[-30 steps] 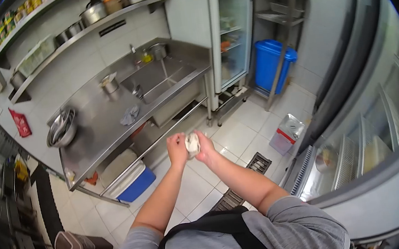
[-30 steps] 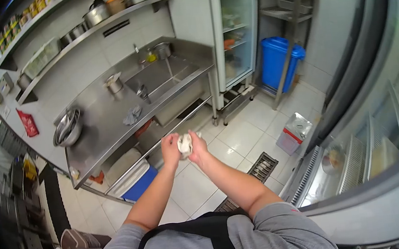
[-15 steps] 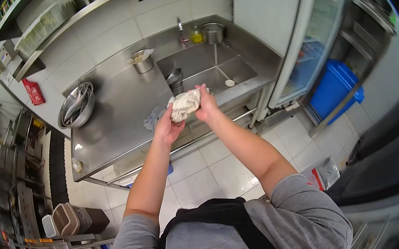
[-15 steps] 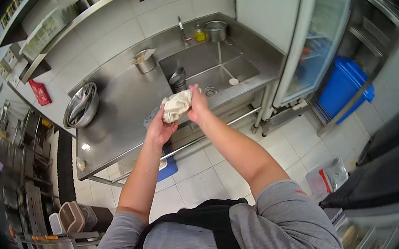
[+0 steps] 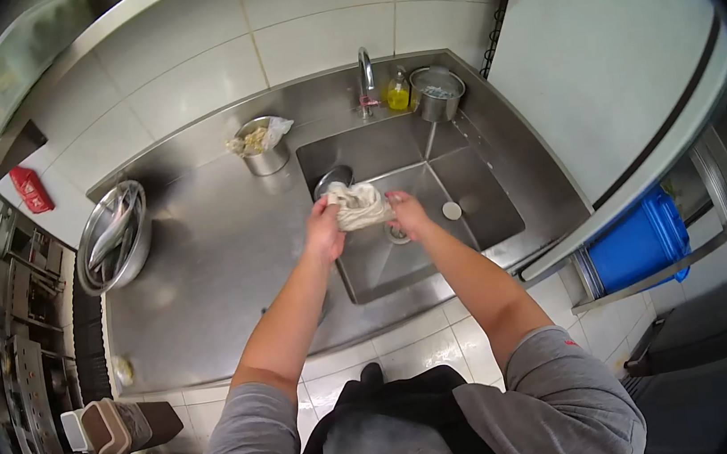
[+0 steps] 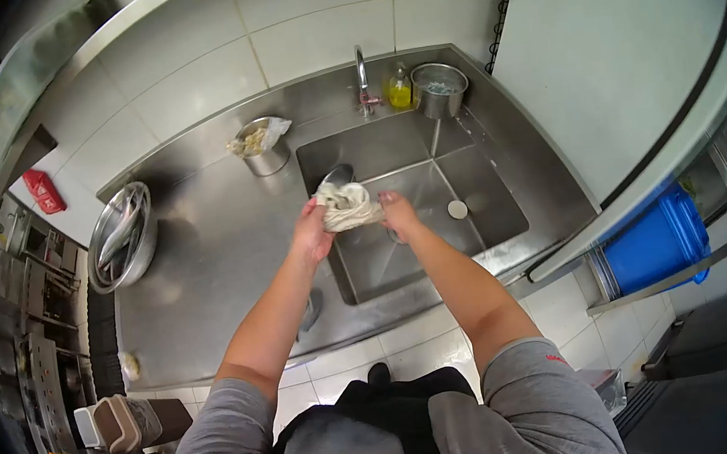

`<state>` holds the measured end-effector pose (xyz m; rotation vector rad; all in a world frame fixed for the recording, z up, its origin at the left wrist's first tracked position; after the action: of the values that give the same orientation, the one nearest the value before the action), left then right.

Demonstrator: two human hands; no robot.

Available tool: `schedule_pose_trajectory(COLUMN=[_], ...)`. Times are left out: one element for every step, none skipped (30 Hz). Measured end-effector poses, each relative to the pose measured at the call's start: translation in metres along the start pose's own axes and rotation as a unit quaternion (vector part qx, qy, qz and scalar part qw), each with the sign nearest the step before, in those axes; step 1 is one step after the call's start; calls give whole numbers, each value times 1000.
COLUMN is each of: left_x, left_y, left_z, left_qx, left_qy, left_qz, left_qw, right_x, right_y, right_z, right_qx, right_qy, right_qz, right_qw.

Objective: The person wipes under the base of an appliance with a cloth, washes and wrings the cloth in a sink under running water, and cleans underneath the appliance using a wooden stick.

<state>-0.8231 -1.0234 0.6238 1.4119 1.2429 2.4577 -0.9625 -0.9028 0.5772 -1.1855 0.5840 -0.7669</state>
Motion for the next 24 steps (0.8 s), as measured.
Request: schedule_pose_trajectory(left_x=[9, 15, 22, 35, 44, 50, 57, 66, 66, 64, 69, 76, 81, 73, 73, 85, 74, 84, 82, 77, 72, 72, 72, 73], left_y=[-9, -16, -24, -29, -31, -35, -35, -32, -31, -30, -28, -25, -22, -26, -22, -18, -21, -17, -19, -29, -33, -36, -35, -32], left_z=[-20, -39, -57, -67, -76, -86, -96, -108, -122, -132, -137, -142, -147, -163, -172, -170, -186, -189, -202, -213, -227, -238, -248, -253], left_qx=[-9, -11, -10, -9, 23, 24, 65, 109, 116, 112, 139, 164, 151, 147, 286, 416, 349, 343, 194, 38, 56, 57, 93, 128], left_qy=[1, 5, -10, -23, -14, -5, -24, -43, -31, -16, -27, -40, -31, -20, -21, -26, 3, 8, 31, 51, 48, 48, 53, 58], left_qz=[-36, -39, -108, -177, -249, -252, -325, -396, -483, -489, -512, -533, -551, -554, -607, -644, -632, -631, -559, -464, -440, -436, -328, -216], left_qw=[999, 999, 994, 984, 968, 967, 943, 911, 867, 865, 848, 829, 820, 819, 741, 642, 693, 696, 806, 884, 895, 897, 939, 966], right_x=[-6, -15, -25, -24, -28, -28, -29, -30, -27, -27, -29, -31, -32, -29, -27, -29, -33, -33, -28, -22, -8, 3, 10, 16], right_y=[13, 21, 18, -5, -21, -34, -47, -58, -76, -89, -97, -93, -86, -80, -74, -69, -67, -74, -89, -97, -92, -97, -98, -102], right_z=[-31, -60, -90, -104, -124, -153, -179, -207, -228, -240, -248, -259, -270, -279, -286, -291, -294, -288, -278, -272, -272, -268, -259, -245], right_qx=[-11, -7, -67, -126, -119, -170, -221, -235, -251, -262, -270, -270, -263, -258, -258, -255, -253, -251, -222, -192, -216, -230, -284, -336], right_qy=[-21, -23, 6, 33, 19, 31, 41, 40, 40, 44, 47, 32, 6, -19, -31, -25, -19, -26, -61, -93, -183, -263, -265, -266], right_qz=[100, 97, 260, 414, 462, 499, 533, 579, 622, 620, 620, 615, 656, 695, 692, 699, 709, 711, 683, 653, 472, 268, 245, 220], right_qw=[995, 995, 963, 901, 879, 849, 816, 779, 741, 738, 736, 740, 708, 671, 673, 667, 658, 656, 693, 727, 834, 898, 888, 877])
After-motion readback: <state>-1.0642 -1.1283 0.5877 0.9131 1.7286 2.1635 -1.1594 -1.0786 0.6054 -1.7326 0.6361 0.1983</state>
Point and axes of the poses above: each hand's wrist, its own z-axis away from the middle knuckle, its own x-axis out of the palm, y = z × x, the point moved 7 cm from there along -z, towards the middle knuckle, and after that the axes turned 5 degrees about z, right-handed, at the moved point
